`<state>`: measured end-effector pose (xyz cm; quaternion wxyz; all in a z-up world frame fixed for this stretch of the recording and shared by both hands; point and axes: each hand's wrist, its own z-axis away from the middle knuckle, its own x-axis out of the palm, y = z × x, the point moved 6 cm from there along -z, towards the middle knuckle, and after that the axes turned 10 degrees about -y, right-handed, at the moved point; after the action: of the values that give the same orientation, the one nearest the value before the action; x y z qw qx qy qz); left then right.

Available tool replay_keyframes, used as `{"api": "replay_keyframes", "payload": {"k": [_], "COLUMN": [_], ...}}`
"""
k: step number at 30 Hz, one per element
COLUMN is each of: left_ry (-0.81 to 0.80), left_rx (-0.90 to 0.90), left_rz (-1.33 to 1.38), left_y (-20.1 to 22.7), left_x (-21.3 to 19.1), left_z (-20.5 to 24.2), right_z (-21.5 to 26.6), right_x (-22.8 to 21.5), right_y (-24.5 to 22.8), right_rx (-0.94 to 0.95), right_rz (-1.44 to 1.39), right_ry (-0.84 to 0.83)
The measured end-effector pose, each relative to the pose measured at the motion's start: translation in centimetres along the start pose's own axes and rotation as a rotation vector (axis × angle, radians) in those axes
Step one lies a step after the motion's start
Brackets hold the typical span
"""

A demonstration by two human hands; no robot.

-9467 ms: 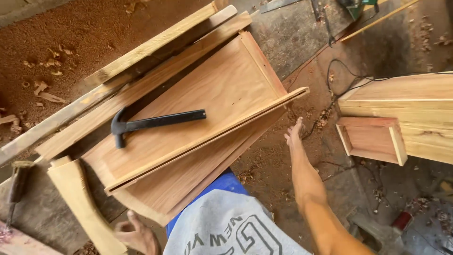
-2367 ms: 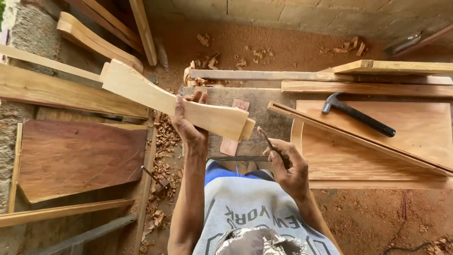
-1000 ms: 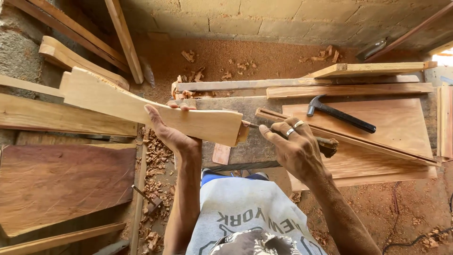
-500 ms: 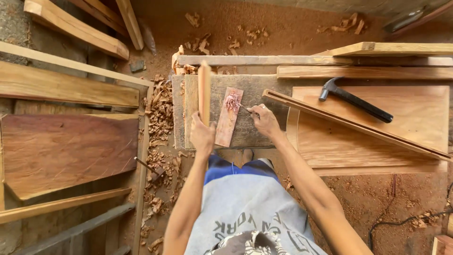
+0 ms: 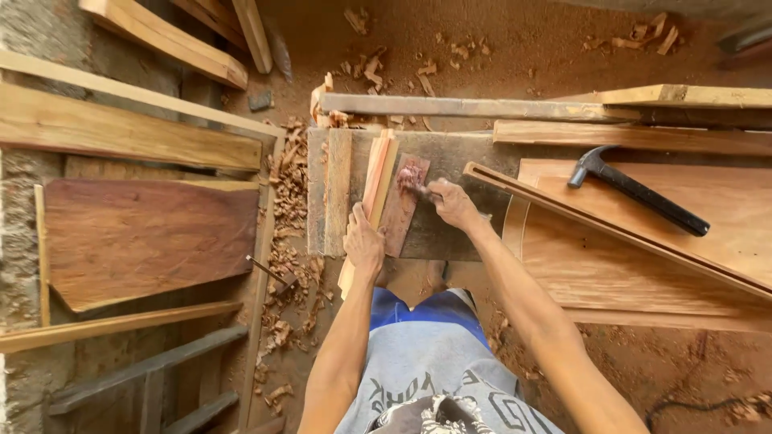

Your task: The person holds curved wooden furniture components and shaves their edges with a small hand blade, working on one piece at a time and setting finished pieces on the workbench. A hammer rests on the bench and the person occasionally repositions boards and panels around the work area.

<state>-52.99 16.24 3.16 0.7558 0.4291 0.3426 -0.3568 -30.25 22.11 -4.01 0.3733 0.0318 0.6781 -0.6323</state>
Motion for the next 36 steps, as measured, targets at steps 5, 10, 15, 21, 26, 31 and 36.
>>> {"api": "replay_keyframes", "payload": {"k": [5, 10, 15, 21, 26, 31, 36], "left_ry": [-0.028, 0.016, 0.244, 0.27, 0.325, 0.358, 0.417], "left_rx": [0.036, -0.026, -0.061, 0.06, 0.073, 0.156, 0.03], "left_rz": [0.081, 0.822, 1.678, 1.871, 1.86, 1.894, 1.892], "left_y": [0.4, 2.3, 2.7, 3.3, 2.3, 3.3, 4.2], "left_x": [-2.6, -9.6, -17.3, -19.4, -19.5, -20.8, -22.2], "left_z": [-0.3, -0.6, 0.6, 1.0, 1.3, 2.9, 4.2], "right_z": [2.1, 8.2, 11.6, 11.5, 12.0, 12.7, 11.3], "right_x": [-2.6, -7.9, -10.9, -11.4, -11.5, -12.9, -12.9], "right_y": [-2.4, -15.5, -24.5, -28.7, -31.5, -33.6, -31.9], "right_rx": [0.237, 0.296, -0.046, -0.123, -0.2, -0.206, -0.11], "right_rz": [-0.4, -0.642, -0.386, -0.144, 0.214, 0.412, 0.276], "right_ry": [-0.186, -0.104, 0.154, 0.254, 0.288, 0.236, 0.218]}}
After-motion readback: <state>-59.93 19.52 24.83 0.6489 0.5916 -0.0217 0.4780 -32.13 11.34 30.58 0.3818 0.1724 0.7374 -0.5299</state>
